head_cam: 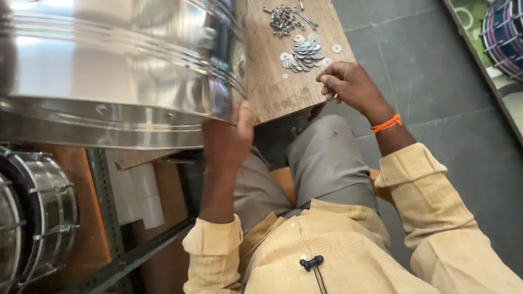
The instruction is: The person assembles a large stainless steel drum by inserting bolts through holes along the rim, adding washers, and tightening them with a wrench. The person repeatedly picks bolts and washers from a wooden board and secures them around the drum's circumference.
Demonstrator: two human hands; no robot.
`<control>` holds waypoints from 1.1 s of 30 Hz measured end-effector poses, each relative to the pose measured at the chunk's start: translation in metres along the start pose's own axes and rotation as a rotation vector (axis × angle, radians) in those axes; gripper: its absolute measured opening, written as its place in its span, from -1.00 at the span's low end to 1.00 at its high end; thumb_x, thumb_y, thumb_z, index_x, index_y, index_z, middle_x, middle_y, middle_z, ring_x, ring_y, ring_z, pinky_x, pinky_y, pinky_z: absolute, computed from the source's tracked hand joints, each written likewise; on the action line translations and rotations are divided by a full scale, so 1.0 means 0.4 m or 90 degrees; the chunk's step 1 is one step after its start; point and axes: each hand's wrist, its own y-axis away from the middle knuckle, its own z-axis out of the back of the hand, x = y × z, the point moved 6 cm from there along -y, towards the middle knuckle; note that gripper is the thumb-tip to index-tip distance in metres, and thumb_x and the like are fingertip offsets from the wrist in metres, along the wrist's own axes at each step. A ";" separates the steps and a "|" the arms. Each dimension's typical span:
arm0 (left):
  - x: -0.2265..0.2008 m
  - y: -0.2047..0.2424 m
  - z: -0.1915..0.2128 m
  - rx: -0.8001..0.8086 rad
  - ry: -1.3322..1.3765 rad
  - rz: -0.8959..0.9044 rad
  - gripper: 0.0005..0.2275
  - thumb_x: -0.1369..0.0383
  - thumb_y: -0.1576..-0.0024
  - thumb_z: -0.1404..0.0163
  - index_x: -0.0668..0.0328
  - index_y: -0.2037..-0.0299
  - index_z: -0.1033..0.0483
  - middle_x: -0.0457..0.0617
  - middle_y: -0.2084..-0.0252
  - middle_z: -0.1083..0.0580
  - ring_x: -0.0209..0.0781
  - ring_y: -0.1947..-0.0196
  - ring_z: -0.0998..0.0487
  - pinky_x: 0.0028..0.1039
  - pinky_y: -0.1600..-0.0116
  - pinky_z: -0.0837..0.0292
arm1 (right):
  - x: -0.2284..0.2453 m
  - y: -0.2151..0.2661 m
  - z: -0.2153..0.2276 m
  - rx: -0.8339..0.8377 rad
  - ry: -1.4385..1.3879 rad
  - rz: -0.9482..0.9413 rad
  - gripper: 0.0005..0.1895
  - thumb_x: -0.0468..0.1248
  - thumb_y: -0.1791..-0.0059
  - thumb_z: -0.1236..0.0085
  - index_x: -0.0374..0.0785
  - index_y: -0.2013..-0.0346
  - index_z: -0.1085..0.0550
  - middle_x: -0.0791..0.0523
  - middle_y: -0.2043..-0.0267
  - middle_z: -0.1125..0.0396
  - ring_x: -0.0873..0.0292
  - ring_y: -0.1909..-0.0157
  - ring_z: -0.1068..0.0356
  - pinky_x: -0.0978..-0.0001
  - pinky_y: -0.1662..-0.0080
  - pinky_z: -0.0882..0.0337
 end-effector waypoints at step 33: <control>0.007 0.052 0.059 -0.002 0.083 0.123 -0.72 0.36 -0.06 -0.32 0.35 0.14 -0.56 0.10 0.32 -0.53 -0.01 0.32 -0.55 -0.26 0.10 -0.48 | -0.068 -0.198 -0.062 -0.116 0.333 0.173 -0.85 -0.25 -0.01 -0.19 -0.29 0.24 -0.56 -0.04 0.29 -0.49 -0.04 0.24 -0.49 0.08 0.17 -0.45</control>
